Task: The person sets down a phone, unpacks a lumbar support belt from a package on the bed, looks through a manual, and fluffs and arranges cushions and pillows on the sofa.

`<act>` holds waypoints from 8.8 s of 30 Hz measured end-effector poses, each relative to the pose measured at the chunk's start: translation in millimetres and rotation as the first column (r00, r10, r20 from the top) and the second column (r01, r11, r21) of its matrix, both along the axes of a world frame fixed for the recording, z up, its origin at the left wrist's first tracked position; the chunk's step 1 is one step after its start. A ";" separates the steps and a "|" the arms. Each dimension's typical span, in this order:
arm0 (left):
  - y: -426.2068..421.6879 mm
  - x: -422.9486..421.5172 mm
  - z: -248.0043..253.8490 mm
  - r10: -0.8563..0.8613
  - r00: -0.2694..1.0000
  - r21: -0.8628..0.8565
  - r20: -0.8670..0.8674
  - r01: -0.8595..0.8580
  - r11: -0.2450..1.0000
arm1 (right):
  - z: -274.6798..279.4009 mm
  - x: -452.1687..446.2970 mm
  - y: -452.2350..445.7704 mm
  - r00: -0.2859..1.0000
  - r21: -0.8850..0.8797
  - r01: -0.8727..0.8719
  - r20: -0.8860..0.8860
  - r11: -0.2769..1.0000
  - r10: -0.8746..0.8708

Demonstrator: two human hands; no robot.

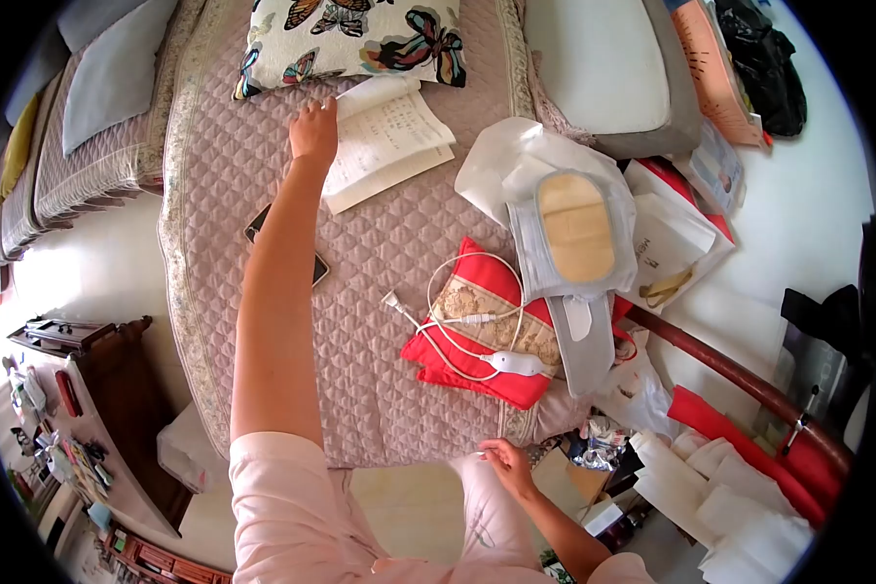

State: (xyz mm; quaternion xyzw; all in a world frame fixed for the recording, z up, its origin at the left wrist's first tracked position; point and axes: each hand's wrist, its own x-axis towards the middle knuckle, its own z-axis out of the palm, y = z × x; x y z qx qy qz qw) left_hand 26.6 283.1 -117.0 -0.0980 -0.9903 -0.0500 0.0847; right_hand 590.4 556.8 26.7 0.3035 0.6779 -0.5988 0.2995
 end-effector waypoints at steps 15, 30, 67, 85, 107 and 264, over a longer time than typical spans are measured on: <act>-70.1 278.7 136.6 -0.207 0.800 0.767 0.563 -0.599 -0.231 | -7.5 -190.8 -75.6 0.871 -0.052 0.208 -0.444 0.977 -0.209; -164.6 534.2 336.5 -0.313 0.727 0.492 0.612 -0.659 -0.569 | 274.3 -108.2 -221.9 0.849 -0.018 -0.189 -0.505 0.982 0.154; -223.2 690.9 463.1 -0.174 0.908 0.748 0.382 -0.414 -0.519 | 381.4 95.8 -273.6 0.645 0.134 -0.465 -0.625 0.875 0.439; -851.5 604.3 246.0 0.403 0.521 0.298 0.752 0.276 -0.914 | 211.9 14.8 -543.4 0.626 0.177 -0.774 0.070 0.608 0.777; -917.2 590.4 177.4 0.120 0.302 0.265 0.946 -0.502 -0.823 | 174.4 -29.3 -534.3 0.878 0.215 -0.477 0.163 0.852 0.451; -906.9 -422.1 144.3 0.131 0.809 0.551 0.574 -0.499 0.669 | -20.8 -741.9 -762.8 0.973 0.016 0.004 -0.231 1.000 0.000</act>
